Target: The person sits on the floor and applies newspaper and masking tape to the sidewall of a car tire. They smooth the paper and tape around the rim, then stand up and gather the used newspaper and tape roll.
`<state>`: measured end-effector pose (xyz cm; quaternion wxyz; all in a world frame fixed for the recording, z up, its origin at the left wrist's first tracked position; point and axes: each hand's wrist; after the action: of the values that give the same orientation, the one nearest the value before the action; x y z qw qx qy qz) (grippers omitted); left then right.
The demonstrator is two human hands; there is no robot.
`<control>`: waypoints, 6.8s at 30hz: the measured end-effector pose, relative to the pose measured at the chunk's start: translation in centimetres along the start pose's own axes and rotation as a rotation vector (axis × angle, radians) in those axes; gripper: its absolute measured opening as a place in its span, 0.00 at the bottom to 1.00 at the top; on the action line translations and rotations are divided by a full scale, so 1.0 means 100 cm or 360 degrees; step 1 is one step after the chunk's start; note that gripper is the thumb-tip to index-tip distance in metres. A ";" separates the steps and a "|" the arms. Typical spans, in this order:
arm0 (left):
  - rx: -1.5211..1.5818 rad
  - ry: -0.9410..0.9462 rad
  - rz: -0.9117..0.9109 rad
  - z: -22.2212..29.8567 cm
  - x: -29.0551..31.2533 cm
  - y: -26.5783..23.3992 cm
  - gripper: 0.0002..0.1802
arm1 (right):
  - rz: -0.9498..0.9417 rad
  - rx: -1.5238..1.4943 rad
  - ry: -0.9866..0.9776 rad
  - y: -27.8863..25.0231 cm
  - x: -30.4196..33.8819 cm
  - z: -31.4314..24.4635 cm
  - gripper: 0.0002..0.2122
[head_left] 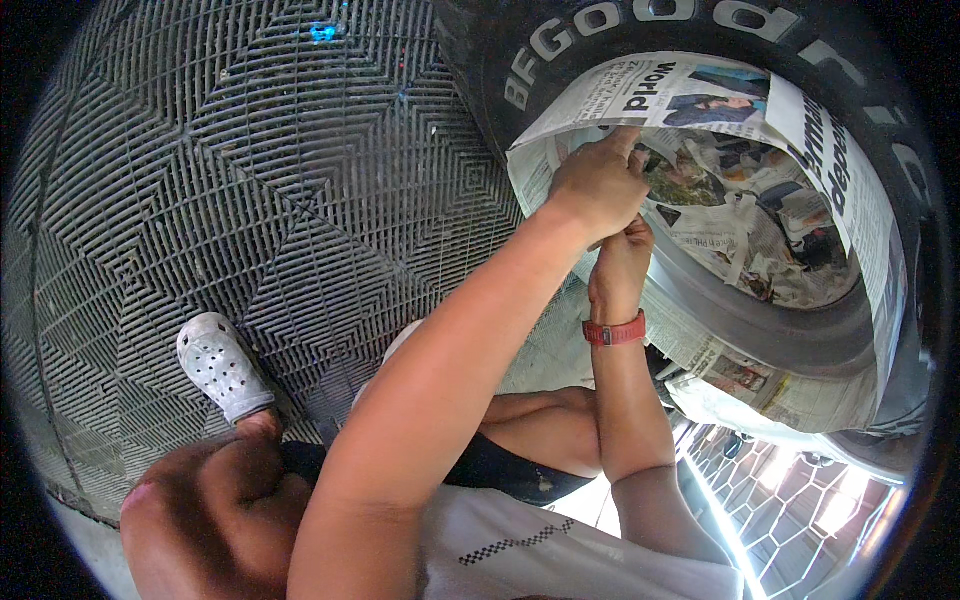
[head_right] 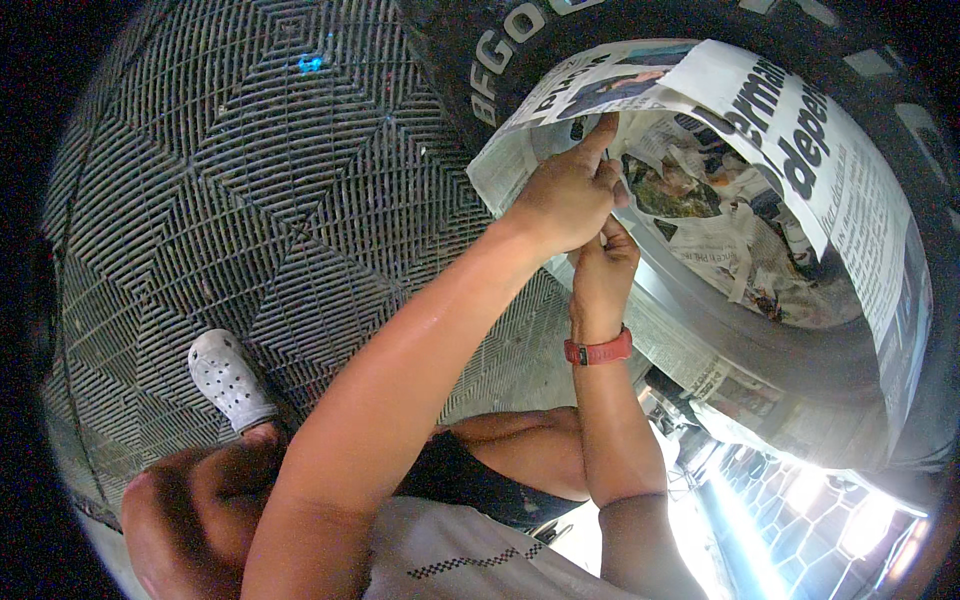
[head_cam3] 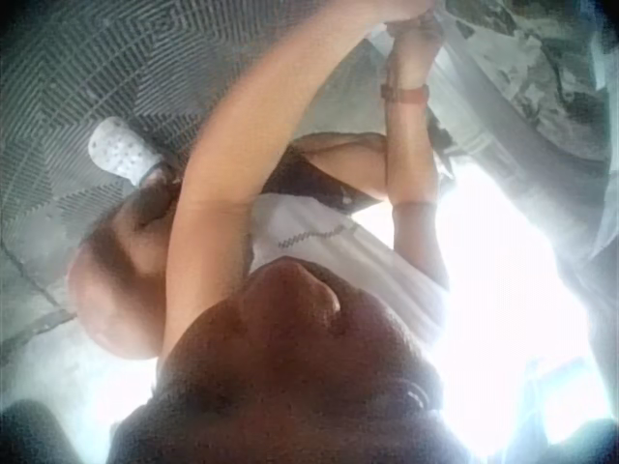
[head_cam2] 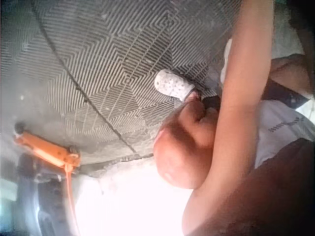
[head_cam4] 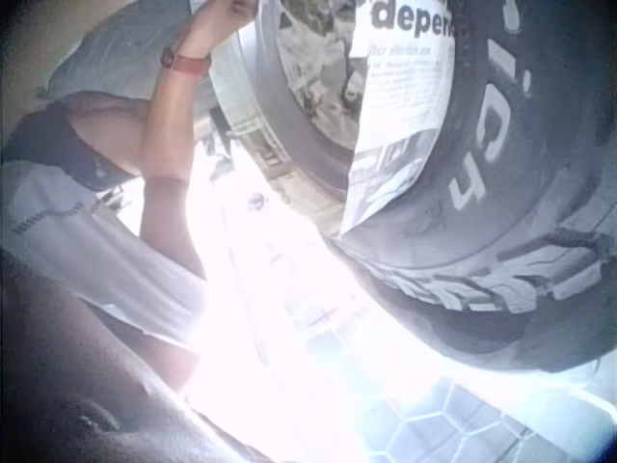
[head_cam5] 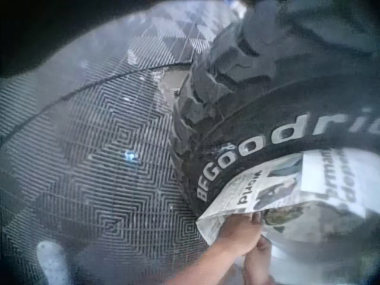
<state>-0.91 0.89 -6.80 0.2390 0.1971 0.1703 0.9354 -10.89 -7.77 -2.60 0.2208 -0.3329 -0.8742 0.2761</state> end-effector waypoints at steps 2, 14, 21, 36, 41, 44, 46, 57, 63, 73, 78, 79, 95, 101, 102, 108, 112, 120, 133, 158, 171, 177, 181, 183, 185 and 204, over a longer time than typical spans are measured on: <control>0.0065 -0.0058 -0.0002 0.000 0.001 0.008 0.33 | 0.0022 0.0019 -0.0037 -0.001 0.001 -0.002 0.05; -0.0166 0.0264 0.0696 0.014 0.015 0.047 0.20 | 0.0347 -0.0052 0.0202 -0.052 0.063 -0.021 0.08; -0.0037 0.0247 0.0300 0.024 0.017 0.045 0.31 | 0.0168 0.0481 0.0223 -0.049 0.124 -0.023 0.10; -0.1006 0.1428 0.0509 0.077 0.042 0.009 0.35 | 0.0092 0.0388 -0.0375 -0.048 0.080 -0.060 0.13; -0.1245 0.1536 0.0444 0.076 0.021 0.048 0.42 | 0.0181 0.0159 -0.0761 -0.066 0.086 -0.063 0.18; -0.1396 0.1592 0.0487 0.075 -0.002 0.057 0.43 | 0.0206 0.0071 -0.0854 -0.094 0.095 -0.061 0.20; -0.1386 0.1612 0.0427 0.083 -0.015 0.056 0.42 | 0.0249 0.0010 -0.0901 -0.112 0.101 -0.061 0.21; -0.1774 0.2166 0.0818 0.107 0.045 0.107 0.34 | -0.0017 -0.0078 -0.0712 -0.148 0.126 -0.029 0.24; -0.2088 0.2236 0.0619 0.148 0.036 0.123 0.37 | 0.0024 -0.0251 -0.0799 -0.148 0.121 -0.037 0.24; -0.2141 0.2086 0.0541 0.153 0.045 0.113 0.37 | -0.0041 -0.0297 -0.0807 -0.146 0.109 -0.041 0.26; -0.1999 0.2024 0.0460 0.159 0.031 0.125 0.35 | -0.0099 -0.0388 -0.0898 -0.146 0.104 -0.040 0.27; -0.1983 0.1965 0.0410 0.161 0.031 0.128 0.35 | -0.0083 -0.0391 -0.0911 -0.149 0.103 -0.040 0.27; -0.1145 0.0637 -0.0636 0.123 0.110 0.084 0.24 | -0.0255 -0.0282 -0.0847 -0.164 0.099 -0.031 0.35; -0.0613 0.0673 -0.0568 0.105 0.099 0.072 0.13 | -0.0245 -0.0283 -0.1009 -0.157 0.110 -0.028 0.29; -0.0587 0.0620 -0.0541 0.107 0.099 0.069 0.12 | -0.0285 -0.0297 -0.0919 -0.155 0.110 -0.026 0.27; -0.1014 0.1050 -0.0318 0.119 0.101 0.060 0.10 | -0.0601 -0.0315 -0.0312 -0.146 0.087 -0.007 0.14; -0.0862 0.0923 -0.0196 0.106 0.087 0.047 0.11 | -0.0086 0.0050 -0.0658 -0.128 0.094 0.001 0.10; -0.0611 0.1166 0.0588 0.077 0.060 0.007 0.13 | 0.0666 0.0307 -0.1535 -0.104 0.106 -0.035 0.17; 0.0583 0.0520 -0.0332 0.084 0.042 -0.006 0.16 | 0.0344 0.0652 -0.1263 -0.086 0.037 -0.128 0.18; 0.1666 0.0231 0.0881 0.097 -0.033 0.049 0.08 | 0.1516 0.1535 -0.1875 -0.013 -0.040 -0.177 0.18; 0.1549 0.0132 0.0953 0.111 -0.033 0.058 0.21 | 0.1487 0.1335 -0.1917 -0.014 -0.076 -0.169 0.24; 0.1403 -0.0474 0.0950 0.118 -0.033 0.050 0.27 | 0.1421 0.1188 -0.1660 -0.008 -0.072 -0.174 0.23; 0.1864 -0.0154 0.0266 0.109 -0.049 0.044 0.22 | 0.1708 0.1308 -0.1959 -0.018 -0.060 -0.183 0.23; 0.2011 -0.0077 -0.0118 0.107 -0.054 0.044 0.19 | 0.1432 0.1153 -0.1819 -0.021 -0.058 -0.187 0.23; 0.1961 -0.0081 -0.0055 0.107 -0.054 0.043 0.17 | 0.1712 0.1179 -0.1838 -0.017 -0.058 -0.186 0.23; 0.1704 0.0259 -0.0136 0.130 -0.035 0.047 0.08 | 0.0914 0.1167 -0.1713 -0.084 0.081 -0.077 0.09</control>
<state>5.98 -1.84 5.41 0.1291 0.2110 0.6489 0.7196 -15.87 -4.77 10.07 -0.2253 -0.2718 -0.5905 0.7258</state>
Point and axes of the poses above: each hand's wrist, its own x-axis away from the middle knuckle, its own y-axis out of the palm, z = x × y, and after that the axes turned 4 degrees about z, right-handed
